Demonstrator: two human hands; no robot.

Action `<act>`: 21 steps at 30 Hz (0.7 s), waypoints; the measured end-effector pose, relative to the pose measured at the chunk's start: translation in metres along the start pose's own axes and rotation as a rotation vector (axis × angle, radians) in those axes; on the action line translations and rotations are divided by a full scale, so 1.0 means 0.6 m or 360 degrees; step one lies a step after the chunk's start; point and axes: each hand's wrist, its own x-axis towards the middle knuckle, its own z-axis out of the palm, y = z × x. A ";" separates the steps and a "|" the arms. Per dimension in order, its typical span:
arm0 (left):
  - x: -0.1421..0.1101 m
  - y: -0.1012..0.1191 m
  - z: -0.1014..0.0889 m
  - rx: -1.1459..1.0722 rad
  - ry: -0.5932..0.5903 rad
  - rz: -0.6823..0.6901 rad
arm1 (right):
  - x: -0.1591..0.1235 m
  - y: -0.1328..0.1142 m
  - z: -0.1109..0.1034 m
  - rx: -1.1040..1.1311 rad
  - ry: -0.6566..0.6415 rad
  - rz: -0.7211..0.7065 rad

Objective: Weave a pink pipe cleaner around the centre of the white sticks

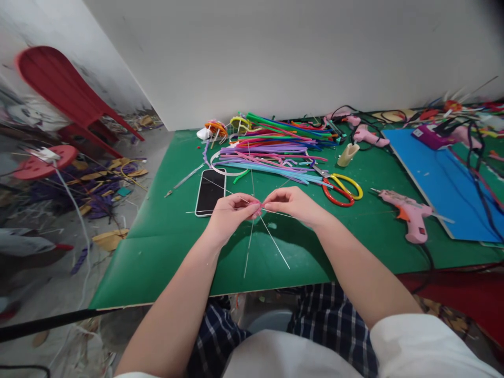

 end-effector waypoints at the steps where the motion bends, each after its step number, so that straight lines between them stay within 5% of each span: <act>1: 0.000 0.000 0.000 -0.0008 -0.0001 -0.0002 | 0.000 0.000 -0.001 0.0029 -0.0018 0.0010; 21: -0.006 0.007 0.009 -0.0039 -0.0025 -0.0005 | 0.011 0.020 0.002 0.0311 -0.0100 -0.0050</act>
